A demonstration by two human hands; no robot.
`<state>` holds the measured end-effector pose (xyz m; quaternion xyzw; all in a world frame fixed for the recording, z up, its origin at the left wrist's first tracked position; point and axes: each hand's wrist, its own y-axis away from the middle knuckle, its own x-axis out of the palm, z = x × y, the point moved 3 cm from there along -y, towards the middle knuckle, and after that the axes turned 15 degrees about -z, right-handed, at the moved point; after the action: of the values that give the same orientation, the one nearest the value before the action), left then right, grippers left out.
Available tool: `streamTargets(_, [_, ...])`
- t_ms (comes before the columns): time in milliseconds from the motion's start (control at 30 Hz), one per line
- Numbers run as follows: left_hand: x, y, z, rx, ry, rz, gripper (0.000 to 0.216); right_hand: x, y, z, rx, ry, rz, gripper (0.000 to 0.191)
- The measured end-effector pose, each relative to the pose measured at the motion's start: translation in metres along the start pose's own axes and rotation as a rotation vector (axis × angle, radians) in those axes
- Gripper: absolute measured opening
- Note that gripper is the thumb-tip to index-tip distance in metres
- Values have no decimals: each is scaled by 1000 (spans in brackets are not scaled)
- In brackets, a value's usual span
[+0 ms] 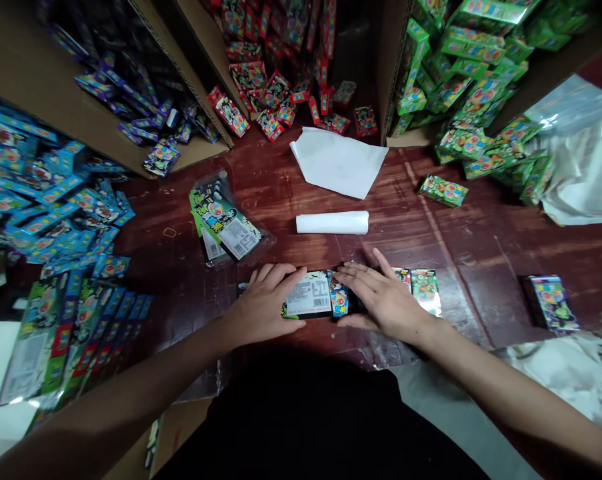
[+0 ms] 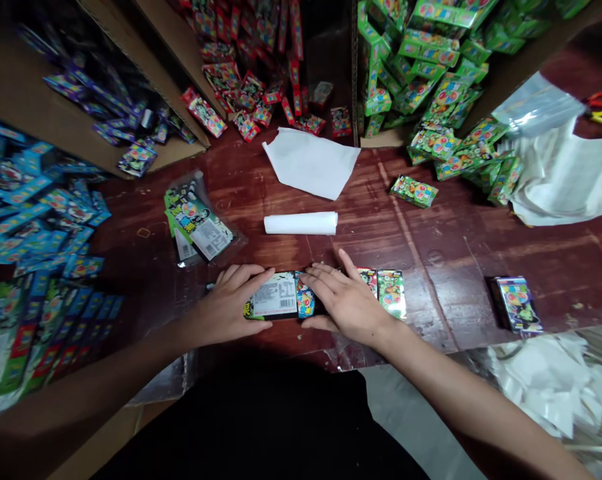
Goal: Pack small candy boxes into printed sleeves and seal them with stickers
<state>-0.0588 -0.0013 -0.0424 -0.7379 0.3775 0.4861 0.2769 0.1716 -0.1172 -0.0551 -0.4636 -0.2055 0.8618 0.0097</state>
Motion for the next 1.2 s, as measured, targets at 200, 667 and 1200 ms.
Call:
streamTargets(200, [-2, 0, 8, -13, 11, -32, 91, -5, 5, 7, 132, 64, -42, 77])
streamTargets(667, [0, 5, 13, 63, -5, -6, 92, -42, 35, -28, 74, 196, 106, 105])
streamTargets(1200, [17, -12, -9, 90, 75, -29, 94, -43, 31, -39, 84, 35, 126, 124])
